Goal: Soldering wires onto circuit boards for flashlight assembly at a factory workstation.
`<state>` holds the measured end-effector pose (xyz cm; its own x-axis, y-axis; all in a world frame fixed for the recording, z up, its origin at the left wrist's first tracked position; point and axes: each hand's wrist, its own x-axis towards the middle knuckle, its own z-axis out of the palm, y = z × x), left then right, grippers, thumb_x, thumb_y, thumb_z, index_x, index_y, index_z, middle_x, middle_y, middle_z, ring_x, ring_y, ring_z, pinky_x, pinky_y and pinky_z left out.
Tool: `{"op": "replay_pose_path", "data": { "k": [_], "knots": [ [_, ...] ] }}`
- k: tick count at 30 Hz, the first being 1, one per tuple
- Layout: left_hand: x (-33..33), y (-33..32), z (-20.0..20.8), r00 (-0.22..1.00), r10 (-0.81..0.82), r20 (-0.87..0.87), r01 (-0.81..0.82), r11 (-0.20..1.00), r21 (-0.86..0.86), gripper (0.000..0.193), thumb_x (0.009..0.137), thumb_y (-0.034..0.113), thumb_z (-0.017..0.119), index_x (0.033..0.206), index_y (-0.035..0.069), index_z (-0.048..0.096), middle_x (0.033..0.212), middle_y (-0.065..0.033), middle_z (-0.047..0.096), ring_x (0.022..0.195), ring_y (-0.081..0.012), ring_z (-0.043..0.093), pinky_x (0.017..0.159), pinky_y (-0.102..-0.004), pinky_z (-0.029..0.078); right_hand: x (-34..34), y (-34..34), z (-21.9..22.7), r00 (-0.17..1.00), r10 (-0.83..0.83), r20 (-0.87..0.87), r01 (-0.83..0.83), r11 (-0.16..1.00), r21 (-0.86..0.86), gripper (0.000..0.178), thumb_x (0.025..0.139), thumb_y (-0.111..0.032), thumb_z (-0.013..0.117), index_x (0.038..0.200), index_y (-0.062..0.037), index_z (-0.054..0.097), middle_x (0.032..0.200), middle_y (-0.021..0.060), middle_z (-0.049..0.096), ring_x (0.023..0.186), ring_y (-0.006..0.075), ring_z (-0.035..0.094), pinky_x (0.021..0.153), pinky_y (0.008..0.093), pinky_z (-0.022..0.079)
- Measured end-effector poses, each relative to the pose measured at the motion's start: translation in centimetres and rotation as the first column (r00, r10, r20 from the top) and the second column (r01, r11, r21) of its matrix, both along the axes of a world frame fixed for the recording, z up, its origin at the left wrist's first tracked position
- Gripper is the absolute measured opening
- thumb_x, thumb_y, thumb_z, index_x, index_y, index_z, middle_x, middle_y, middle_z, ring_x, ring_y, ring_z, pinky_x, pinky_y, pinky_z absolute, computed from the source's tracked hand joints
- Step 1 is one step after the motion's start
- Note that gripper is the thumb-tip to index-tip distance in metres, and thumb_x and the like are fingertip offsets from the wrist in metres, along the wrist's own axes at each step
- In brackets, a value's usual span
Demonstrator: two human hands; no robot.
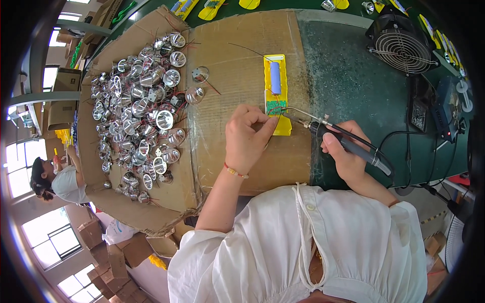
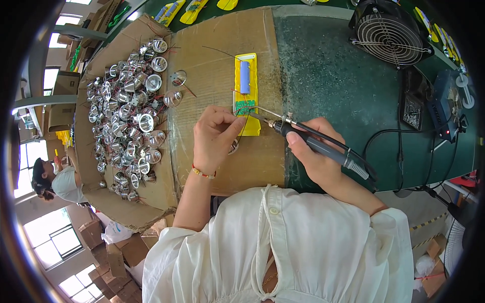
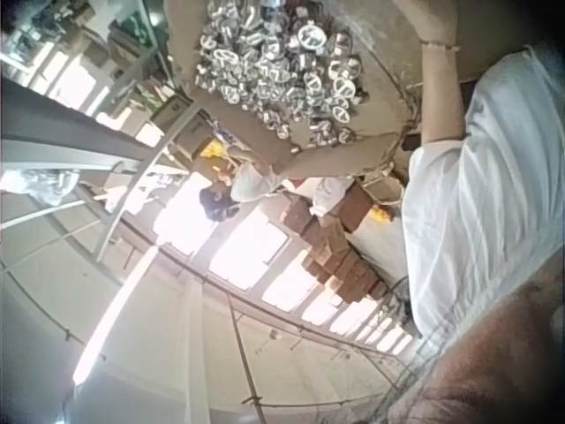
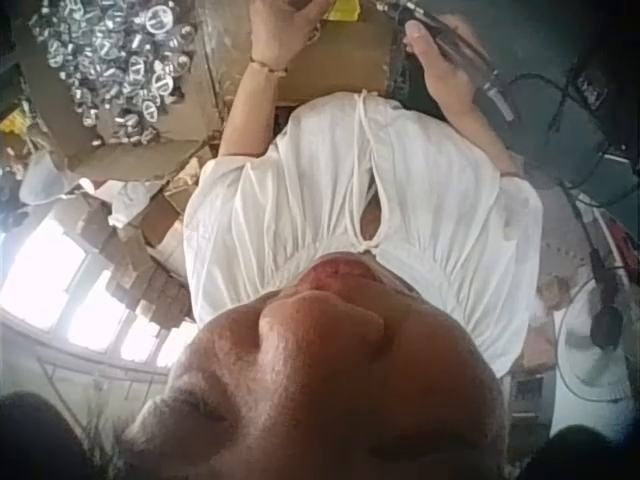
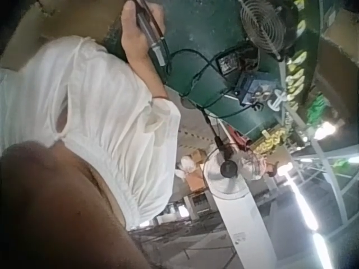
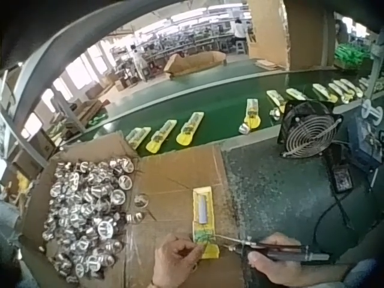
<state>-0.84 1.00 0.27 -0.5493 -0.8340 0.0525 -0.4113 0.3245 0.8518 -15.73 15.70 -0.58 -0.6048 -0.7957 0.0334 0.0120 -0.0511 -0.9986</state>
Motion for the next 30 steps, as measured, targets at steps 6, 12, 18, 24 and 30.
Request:
{"op": "replay_pose_path", "data": {
  "k": [6, 12, 18, 24, 30],
  "knots": [
    [0.0, -0.1, 0.2, 1.000, -0.024, -0.015, 0.023, 0.999, -0.048, 0.008, 0.070, 0.005, 0.070, 0.071, 0.000, 0.065, 0.075, -0.0076, 0.054, 0.058, -0.0153, 0.054, 0.053, -0.0256, 0.045, -0.2, 0.1, 0.2, 0.996, 0.027, -0.089, -0.023, 0.999, 0.049, 0.014, 0.078, -0.008, 0.065, 0.081, 0.0000, 0.055, 0.064, 0.0042, 0.060, 0.058, 0.0074, 0.056, 0.052, 0.0213, 0.044],
    [0.0, 0.0, 0.3, 0.999, -0.029, 0.021, 0.030, 0.998, -0.047, 0.008, 0.070, 0.006, 0.070, 0.072, 0.000, 0.065, 0.075, -0.0073, 0.055, 0.057, -0.0151, 0.055, 0.053, -0.0256, 0.045, -0.1, 0.5, 1.1, 0.998, -0.058, 0.031, 0.059, 0.998, -0.019, 0.015, 0.080, -0.008, 0.063, 0.085, 0.0016, 0.053, 0.069, 0.0067, 0.060, 0.060, 0.0094, 0.057, 0.053, 0.0225, 0.047],
    [0.4, -0.2, 0.0, 1.000, -0.014, 0.007, 0.014, 1.000, 0.000, 0.009, 0.070, 0.006, 0.070, 0.072, 0.000, 0.065, 0.075, -0.0072, 0.055, 0.057, -0.0145, 0.055, 0.053, -0.0255, 0.045, -0.8, 0.9, 0.6, 0.993, -0.074, 0.088, 0.078, 0.996, -0.039, 0.015, 0.081, -0.008, 0.062, 0.086, 0.0017, 0.052, 0.070, 0.0078, 0.059, 0.060, 0.0105, 0.057, 0.054, 0.0228, 0.048],
    [0.1, -0.2, 0.7, 0.999, -0.032, 0.038, 0.034, 0.999, -0.032, 0.008, 0.071, 0.006, 0.069, 0.073, -0.001, 0.065, 0.075, -0.0076, 0.055, 0.057, -0.0144, 0.055, 0.053, -0.0252, 0.045, -1.9, 1.4, 0.4, 0.989, -0.108, 0.103, 0.111, 0.994, -0.021, 0.015, 0.082, -0.008, 0.061, 0.087, 0.0012, 0.051, 0.069, 0.0082, 0.058, 0.059, 0.0103, 0.056, 0.054, 0.0230, 0.047],
    [0.8, -1.2, 1.9, 0.993, -0.022, 0.120, -0.012, 0.962, 0.273, 0.012, 0.072, 0.012, 0.067, 0.074, 0.000, 0.064, 0.068, -0.0115, 0.064, 0.058, -0.0161, 0.063, 0.056, -0.0259, 0.049, -3.8, 2.5, -0.4, 0.981, -0.171, 0.094, 0.172, 0.985, 0.000, 0.014, 0.083, -0.009, 0.059, 0.088, 0.0003, 0.049, 0.067, 0.0077, 0.056, 0.056, 0.0107, 0.053, 0.053, 0.0223, 0.044]
  ]
}}
